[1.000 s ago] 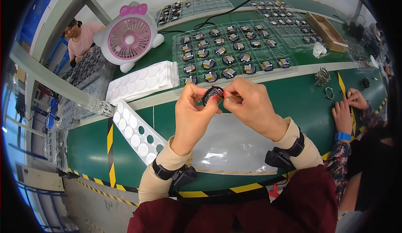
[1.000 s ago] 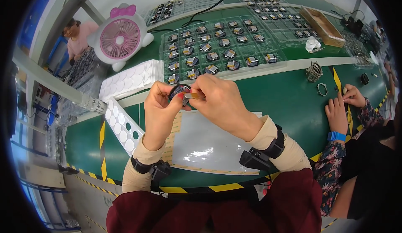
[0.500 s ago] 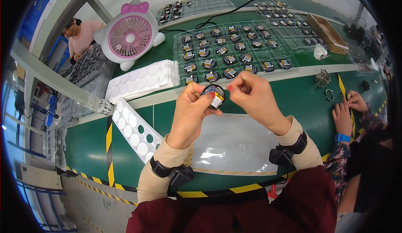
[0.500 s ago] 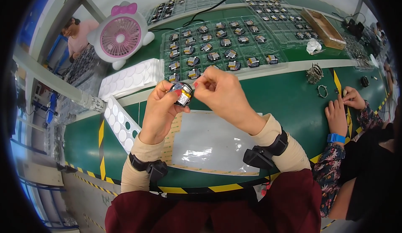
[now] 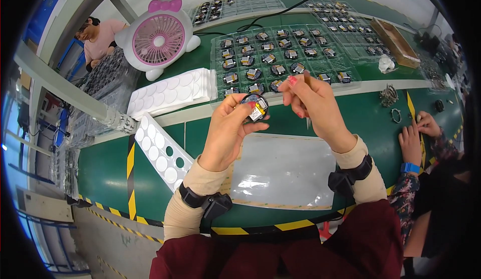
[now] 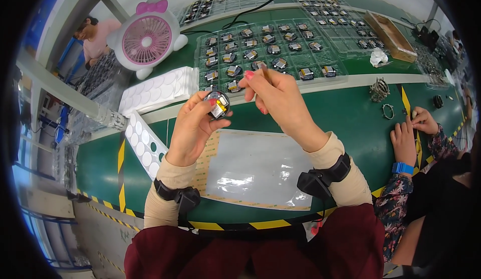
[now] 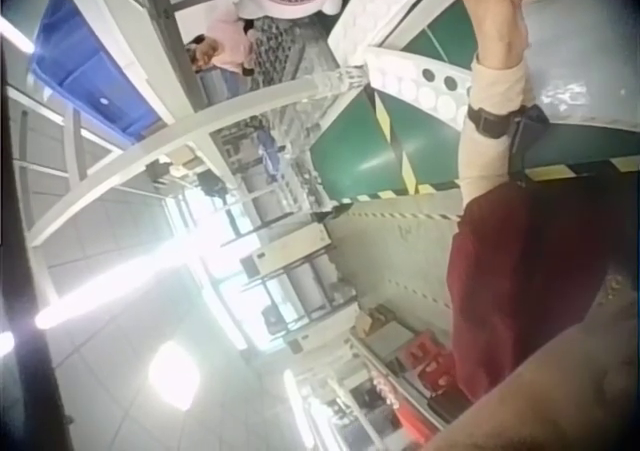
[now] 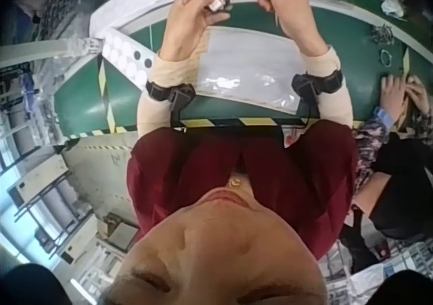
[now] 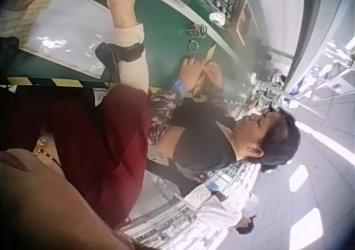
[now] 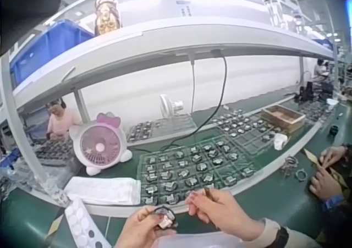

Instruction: Assembling and inspecting small electronic components at a manual assembly station.

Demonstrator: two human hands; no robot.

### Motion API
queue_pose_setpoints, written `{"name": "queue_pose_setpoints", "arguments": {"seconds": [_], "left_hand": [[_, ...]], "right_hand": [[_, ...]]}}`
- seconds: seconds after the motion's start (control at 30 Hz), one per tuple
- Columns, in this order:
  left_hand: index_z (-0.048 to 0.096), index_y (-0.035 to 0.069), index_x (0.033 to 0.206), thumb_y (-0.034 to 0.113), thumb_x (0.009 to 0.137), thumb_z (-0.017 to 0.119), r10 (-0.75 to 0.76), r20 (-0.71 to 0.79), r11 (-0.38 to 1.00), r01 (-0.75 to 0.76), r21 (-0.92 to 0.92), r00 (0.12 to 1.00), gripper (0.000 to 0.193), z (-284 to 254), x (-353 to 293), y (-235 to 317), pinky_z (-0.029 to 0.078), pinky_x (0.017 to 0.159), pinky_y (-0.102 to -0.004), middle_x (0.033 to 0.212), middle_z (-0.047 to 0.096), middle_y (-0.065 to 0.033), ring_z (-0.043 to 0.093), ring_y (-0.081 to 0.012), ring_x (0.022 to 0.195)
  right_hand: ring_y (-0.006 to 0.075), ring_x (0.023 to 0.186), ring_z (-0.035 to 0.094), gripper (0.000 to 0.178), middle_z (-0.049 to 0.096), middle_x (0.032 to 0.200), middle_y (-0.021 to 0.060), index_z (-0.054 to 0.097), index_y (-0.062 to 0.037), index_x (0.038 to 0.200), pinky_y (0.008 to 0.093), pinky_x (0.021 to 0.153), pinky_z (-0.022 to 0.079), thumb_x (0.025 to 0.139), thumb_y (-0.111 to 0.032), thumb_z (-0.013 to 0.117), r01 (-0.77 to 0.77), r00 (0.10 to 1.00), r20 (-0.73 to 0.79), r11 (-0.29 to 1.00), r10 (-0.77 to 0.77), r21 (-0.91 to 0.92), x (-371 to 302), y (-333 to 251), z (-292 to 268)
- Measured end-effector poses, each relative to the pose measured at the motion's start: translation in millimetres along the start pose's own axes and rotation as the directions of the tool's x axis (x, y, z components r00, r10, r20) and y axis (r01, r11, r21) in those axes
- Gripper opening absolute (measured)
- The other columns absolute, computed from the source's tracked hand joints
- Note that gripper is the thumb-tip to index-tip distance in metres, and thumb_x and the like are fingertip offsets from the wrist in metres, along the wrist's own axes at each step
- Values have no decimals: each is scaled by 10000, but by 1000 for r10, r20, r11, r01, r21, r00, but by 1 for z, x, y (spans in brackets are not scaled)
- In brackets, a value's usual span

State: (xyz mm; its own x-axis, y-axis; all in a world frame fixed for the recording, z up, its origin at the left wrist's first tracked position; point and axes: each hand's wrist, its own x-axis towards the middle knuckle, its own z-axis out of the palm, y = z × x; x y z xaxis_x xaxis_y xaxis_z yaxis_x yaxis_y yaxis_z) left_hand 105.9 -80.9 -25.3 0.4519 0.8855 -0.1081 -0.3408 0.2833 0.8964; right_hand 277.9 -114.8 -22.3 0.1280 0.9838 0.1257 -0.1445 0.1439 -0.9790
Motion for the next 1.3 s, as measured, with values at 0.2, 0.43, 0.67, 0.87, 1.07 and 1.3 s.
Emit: {"name": "queue_pose_setpoints", "arguments": {"seconds": [0.2,0.43,0.67,0.87,1.07,1.3], "left_hand": [[465,21,948,95,848,530,-53,20,998,53,-24,998,140,-1,3,-4,512,635,-251,909,595,-92,594,-135,753],[469,29,957,99,849,540,-105,50,993,107,-40,993,147,-13,9,-12,483,624,-234,898,604,-63,593,-122,764],[480,43,1001,83,841,555,-90,40,996,89,8,995,181,-9,9,-17,470,619,-228,893,605,-45,584,-112,764],[508,39,1061,73,847,536,-46,-24,997,47,60,999,219,3,7,-25,470,607,-223,836,587,-31,582,-113,748],[520,20,1052,51,841,538,-336,277,914,242,325,900,215,-2,3,-78,458,598,-216,787,570,-25,555,-81,702],[556,-1,1011,52,843,546,-395,321,800,151,581,861,176,8,-4,-98,463,540,-202,764,572,-31,550,-63,619]], "right_hand": [[38,478,376,172,537,684,16,555,-15,830,171,438,289,873,-180,532,79,997,-3,996,-79,-37,3,9,-9],[34,508,398,201,560,744,12,548,-1,1002,169,458,305,839,-117,569,-22,999,38,998,24,-53,6,9,-9],[25,559,415,331,564,778,0,495,-36,1129,172,479,324,812,-87,575,11,993,116,986,8,-167,4,10,-1],[18,579,419,353,558,763,-15,501,-58,1132,175,488,326,790,-74,584,92,993,90,966,-72,-243,11,14,-16],[42,592,445,321,560,686,-6,523,-5,1080,194,529,359,765,-35,576,196,923,-208,862,-324,-468,64,-6,-104],[24,554,392,327,466,607,-46,518,12,1075,195,478,304,768,-65,600,-61,950,-244,654,-193,-754,102,18,-190]]}}
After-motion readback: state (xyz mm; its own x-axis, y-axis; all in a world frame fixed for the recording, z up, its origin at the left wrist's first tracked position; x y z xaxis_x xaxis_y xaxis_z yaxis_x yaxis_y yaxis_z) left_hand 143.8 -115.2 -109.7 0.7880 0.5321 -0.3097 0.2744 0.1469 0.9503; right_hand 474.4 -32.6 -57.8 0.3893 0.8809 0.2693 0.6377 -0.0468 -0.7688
